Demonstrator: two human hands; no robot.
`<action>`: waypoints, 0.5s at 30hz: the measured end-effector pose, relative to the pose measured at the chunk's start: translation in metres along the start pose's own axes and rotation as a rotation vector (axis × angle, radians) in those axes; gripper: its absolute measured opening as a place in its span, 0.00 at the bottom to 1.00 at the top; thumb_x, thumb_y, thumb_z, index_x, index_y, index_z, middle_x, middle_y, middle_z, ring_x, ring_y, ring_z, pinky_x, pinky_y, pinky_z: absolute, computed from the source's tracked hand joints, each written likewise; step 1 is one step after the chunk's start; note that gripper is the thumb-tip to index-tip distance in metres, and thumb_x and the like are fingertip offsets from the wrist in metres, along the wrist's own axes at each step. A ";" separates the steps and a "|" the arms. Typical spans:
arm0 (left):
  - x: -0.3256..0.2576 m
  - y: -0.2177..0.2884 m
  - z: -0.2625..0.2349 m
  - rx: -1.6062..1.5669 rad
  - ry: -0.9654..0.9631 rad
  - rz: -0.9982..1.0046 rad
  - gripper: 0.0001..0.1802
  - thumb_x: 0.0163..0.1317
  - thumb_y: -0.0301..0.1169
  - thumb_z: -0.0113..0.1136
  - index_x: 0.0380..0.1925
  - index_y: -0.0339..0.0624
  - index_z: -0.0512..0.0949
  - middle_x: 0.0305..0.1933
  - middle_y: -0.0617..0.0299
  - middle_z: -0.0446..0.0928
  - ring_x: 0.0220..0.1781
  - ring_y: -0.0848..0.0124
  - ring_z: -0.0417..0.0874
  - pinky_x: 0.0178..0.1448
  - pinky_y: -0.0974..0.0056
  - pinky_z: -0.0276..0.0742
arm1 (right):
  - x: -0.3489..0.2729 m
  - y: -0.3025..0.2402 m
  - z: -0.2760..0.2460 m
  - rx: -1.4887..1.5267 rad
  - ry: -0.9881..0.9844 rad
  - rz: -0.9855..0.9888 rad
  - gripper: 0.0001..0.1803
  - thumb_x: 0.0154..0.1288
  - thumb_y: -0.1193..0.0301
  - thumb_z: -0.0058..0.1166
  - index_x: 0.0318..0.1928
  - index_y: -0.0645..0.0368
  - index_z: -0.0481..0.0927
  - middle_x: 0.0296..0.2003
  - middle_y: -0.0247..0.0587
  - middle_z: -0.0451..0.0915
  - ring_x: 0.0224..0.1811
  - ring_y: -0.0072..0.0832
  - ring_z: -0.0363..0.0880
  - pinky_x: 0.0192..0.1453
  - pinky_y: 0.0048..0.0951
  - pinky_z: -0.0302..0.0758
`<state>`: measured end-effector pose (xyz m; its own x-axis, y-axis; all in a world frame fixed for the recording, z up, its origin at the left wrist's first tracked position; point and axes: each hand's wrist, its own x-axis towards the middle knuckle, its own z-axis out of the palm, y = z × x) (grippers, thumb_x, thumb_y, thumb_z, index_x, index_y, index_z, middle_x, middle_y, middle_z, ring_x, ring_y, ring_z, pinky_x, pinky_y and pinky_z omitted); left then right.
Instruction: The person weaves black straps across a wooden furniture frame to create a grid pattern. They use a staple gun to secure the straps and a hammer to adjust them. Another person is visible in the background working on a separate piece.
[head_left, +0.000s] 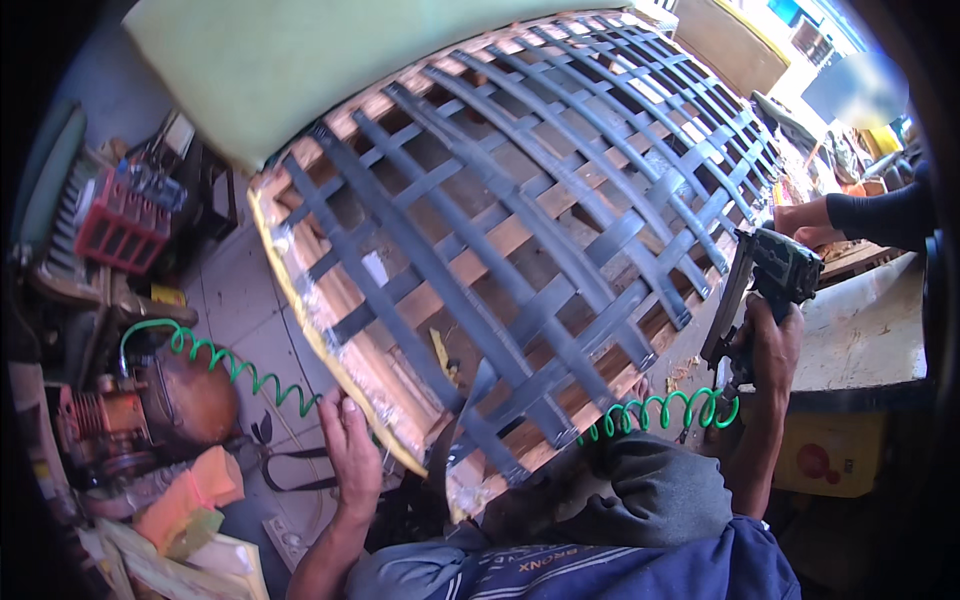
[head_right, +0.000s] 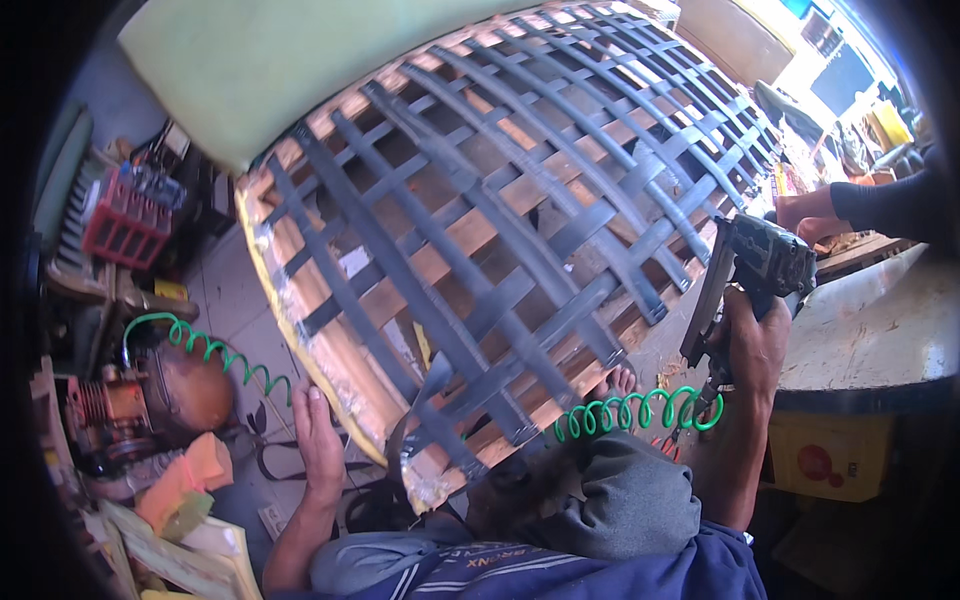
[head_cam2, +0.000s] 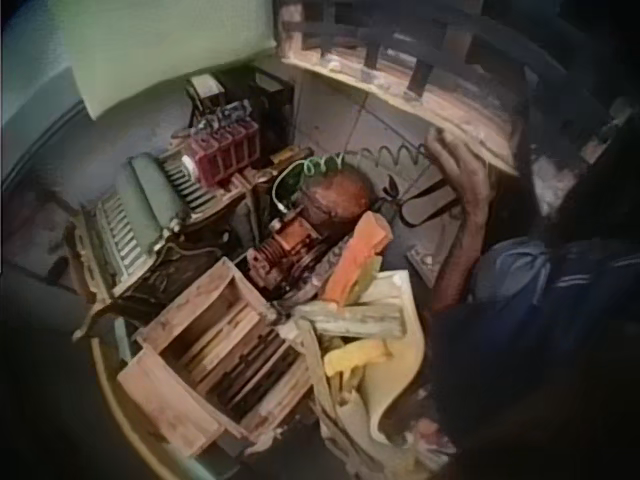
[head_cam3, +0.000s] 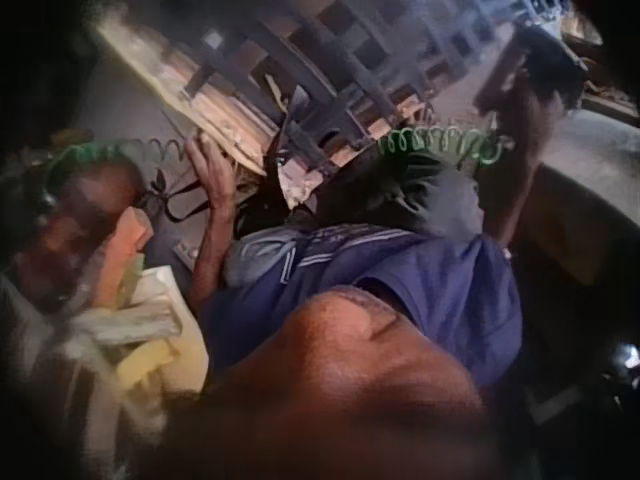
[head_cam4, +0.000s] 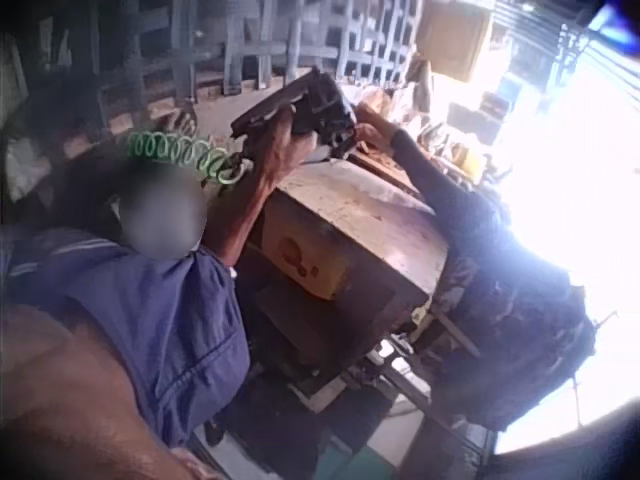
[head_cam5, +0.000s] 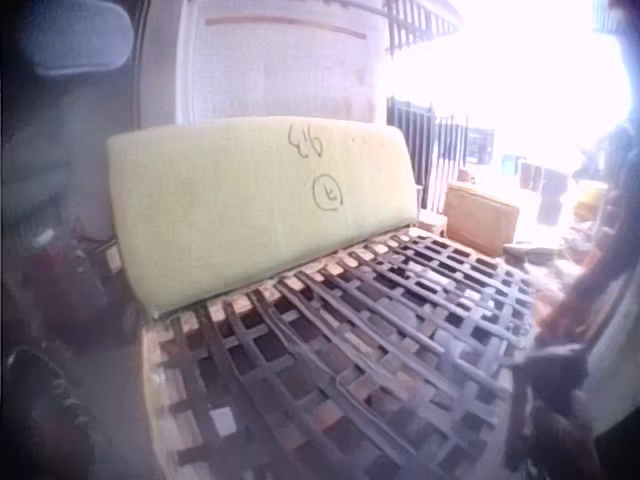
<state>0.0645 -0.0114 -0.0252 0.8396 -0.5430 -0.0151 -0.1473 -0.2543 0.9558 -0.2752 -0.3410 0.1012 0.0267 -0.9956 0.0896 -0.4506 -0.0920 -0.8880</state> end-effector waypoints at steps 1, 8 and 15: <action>-0.007 0.004 -0.003 0.051 0.060 0.200 0.16 0.81 0.34 0.47 0.57 0.33 0.71 0.53 0.50 0.71 0.53 0.59 0.73 0.62 0.54 0.70 | -0.023 -0.012 0.007 -0.041 -0.015 0.006 0.12 0.69 0.67 0.59 0.32 0.62 0.78 0.17 0.30 0.75 0.16 0.20 0.74 0.23 0.28 0.72; 0.008 0.064 0.016 0.483 -0.506 0.631 0.27 0.72 0.54 0.61 0.36 0.37 0.85 0.37 0.54 0.78 0.46 0.55 0.78 0.54 0.46 0.73 | -0.131 -0.087 0.037 -0.420 -0.358 -0.345 0.13 0.63 0.67 0.63 0.38 0.67 0.87 0.19 0.47 0.82 0.21 0.34 0.85 0.31 0.38 0.80; 0.051 0.054 -0.003 -0.366 -1.161 -0.160 0.24 0.85 0.45 0.44 0.37 0.38 0.80 0.26 0.66 0.75 0.19 0.80 0.72 0.22 0.73 0.69 | -0.184 -0.120 0.068 -0.914 -1.009 -0.495 0.22 0.63 0.62 0.65 0.54 0.55 0.76 0.29 0.55 0.86 0.31 0.56 0.88 0.41 0.53 0.86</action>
<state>0.1010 -0.0504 0.0266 -0.1566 -0.9643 -0.2137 0.2271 -0.2457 0.9424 -0.1655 -0.1482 0.1611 0.7775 -0.4885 -0.3962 -0.5998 -0.7653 -0.2336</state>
